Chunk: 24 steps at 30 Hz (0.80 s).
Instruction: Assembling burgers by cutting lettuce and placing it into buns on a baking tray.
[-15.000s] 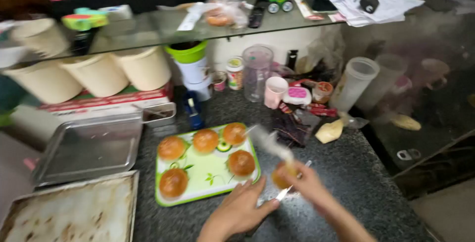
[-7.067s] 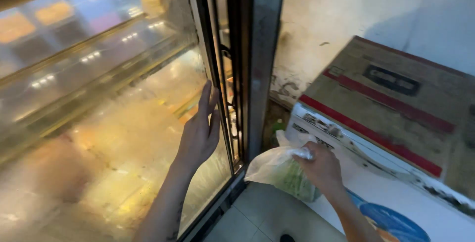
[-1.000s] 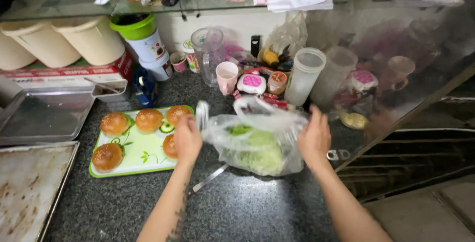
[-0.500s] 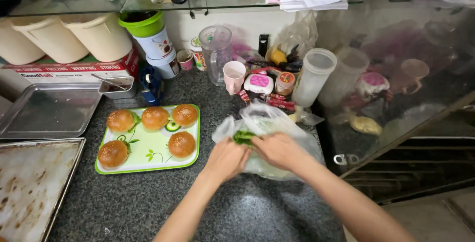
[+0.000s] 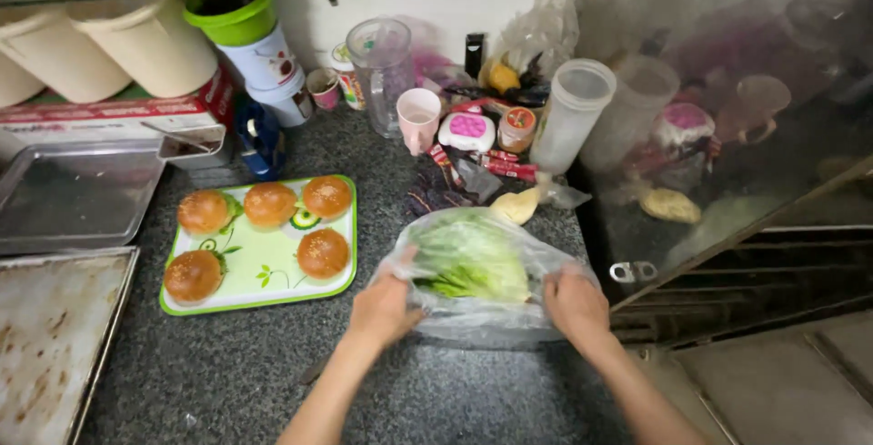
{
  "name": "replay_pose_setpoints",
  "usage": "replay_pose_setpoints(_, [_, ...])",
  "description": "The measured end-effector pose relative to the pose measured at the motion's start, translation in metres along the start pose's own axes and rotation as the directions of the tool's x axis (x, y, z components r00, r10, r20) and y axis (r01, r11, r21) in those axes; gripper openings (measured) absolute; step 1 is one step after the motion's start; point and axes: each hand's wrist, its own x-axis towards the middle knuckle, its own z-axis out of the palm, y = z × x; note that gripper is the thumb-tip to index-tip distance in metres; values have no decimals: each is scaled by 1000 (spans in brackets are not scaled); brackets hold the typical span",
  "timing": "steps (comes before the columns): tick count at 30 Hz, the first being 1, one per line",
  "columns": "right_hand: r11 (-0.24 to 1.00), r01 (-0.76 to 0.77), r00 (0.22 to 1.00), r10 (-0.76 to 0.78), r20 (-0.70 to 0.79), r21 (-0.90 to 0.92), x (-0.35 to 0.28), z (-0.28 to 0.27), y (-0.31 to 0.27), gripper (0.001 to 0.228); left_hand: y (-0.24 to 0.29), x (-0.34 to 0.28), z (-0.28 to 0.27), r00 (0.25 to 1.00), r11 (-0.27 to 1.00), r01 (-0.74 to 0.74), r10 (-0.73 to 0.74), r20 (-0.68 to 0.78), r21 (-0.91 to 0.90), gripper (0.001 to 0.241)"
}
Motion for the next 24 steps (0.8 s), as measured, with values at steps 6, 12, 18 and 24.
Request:
replay_pose_setpoints(6, [881,381,882,-437,-175,-279,2,-31,-26,58,-47,75,11,997,893,-36,2,-75,-448,78])
replay_pose_setpoints(12, [952,302,952,-299,65,-53,47,-39,-48,60,-72,200,44,996,941,64,-79,-30,-333,82])
replay_pose_setpoints(18, [941,181,972,-128,196,-286,54,-33,-50,62,-93,202,68,994,891,102,-78,73,-443,67])
replay_pose_setpoints(24, [854,506,761,-377,-528,120,0,6,-11,36,-125,164,163,884,890,-108,-117,-452,-442,26])
